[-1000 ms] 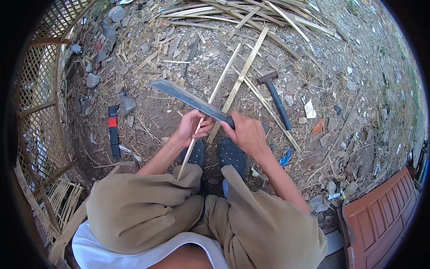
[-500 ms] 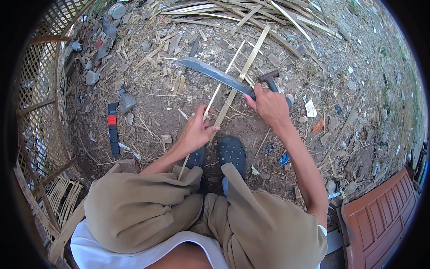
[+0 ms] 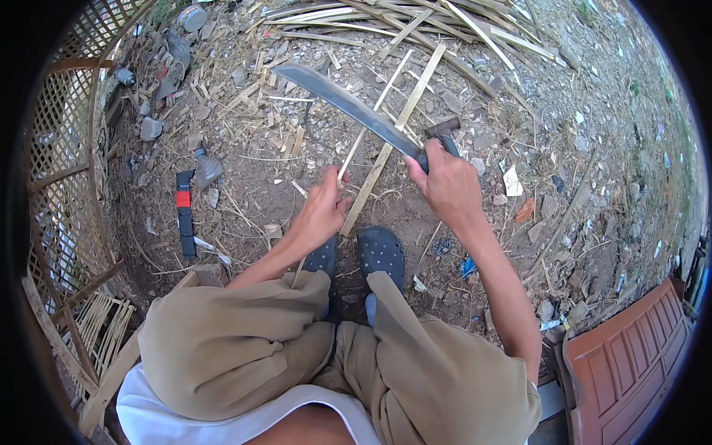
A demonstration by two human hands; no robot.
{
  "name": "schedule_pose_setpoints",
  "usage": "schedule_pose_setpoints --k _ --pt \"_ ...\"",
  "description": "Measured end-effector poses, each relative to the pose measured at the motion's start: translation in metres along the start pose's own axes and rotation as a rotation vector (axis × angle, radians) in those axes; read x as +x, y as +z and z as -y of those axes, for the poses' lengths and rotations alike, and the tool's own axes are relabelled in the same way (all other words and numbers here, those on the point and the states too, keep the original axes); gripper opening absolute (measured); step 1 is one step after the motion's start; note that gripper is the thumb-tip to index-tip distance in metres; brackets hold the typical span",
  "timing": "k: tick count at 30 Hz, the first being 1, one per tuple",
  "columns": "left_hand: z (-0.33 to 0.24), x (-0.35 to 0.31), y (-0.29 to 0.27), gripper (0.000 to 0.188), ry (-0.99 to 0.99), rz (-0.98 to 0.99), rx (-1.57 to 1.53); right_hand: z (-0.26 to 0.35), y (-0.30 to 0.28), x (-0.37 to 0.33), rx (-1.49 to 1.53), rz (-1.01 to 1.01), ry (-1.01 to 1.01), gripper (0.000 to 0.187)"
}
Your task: The person aligns and weaves bamboo strips together on the ground to form a lattice.
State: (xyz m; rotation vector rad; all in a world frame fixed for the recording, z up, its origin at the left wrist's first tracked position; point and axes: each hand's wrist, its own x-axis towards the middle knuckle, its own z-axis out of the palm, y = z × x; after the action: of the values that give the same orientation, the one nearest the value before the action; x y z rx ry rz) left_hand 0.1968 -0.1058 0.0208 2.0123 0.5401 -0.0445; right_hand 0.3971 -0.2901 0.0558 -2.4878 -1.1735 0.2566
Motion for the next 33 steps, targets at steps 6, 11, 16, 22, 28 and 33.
schedule_pose_setpoints --k 6,11,16,22,28,33 --pt "0.017 -0.020 0.003 0.038 0.044 0.035 -0.003 -0.018 0.027 0.019 -0.201 0.129 0.088 0.050" --pt "0.017 -0.017 0.001 0.036 -0.083 0.100 -0.158 -0.088 -0.010 0.062 -0.333 -0.113 0.256 0.052" --pt "0.019 0.006 -0.016 0.033 -0.387 0.382 -1.191 -0.032 -0.005 0.025 0.109 -0.159 0.252 0.042" --pt "0.033 -0.003 -0.004 0.029 -0.289 0.735 -2.239 0.022 0.032 -0.022 0.200 0.022 -0.123 0.038" --pt "0.033 -0.007 0.009 0.029 -0.286 0.749 -2.820 0.004 0.061 -0.007 0.099 0.039 -0.277 0.045" --pt "0.022 -0.010 0.013 0.036 -0.309 0.745 -2.979 -0.037 0.061 0.062 -0.047 -0.067 0.081 0.045"
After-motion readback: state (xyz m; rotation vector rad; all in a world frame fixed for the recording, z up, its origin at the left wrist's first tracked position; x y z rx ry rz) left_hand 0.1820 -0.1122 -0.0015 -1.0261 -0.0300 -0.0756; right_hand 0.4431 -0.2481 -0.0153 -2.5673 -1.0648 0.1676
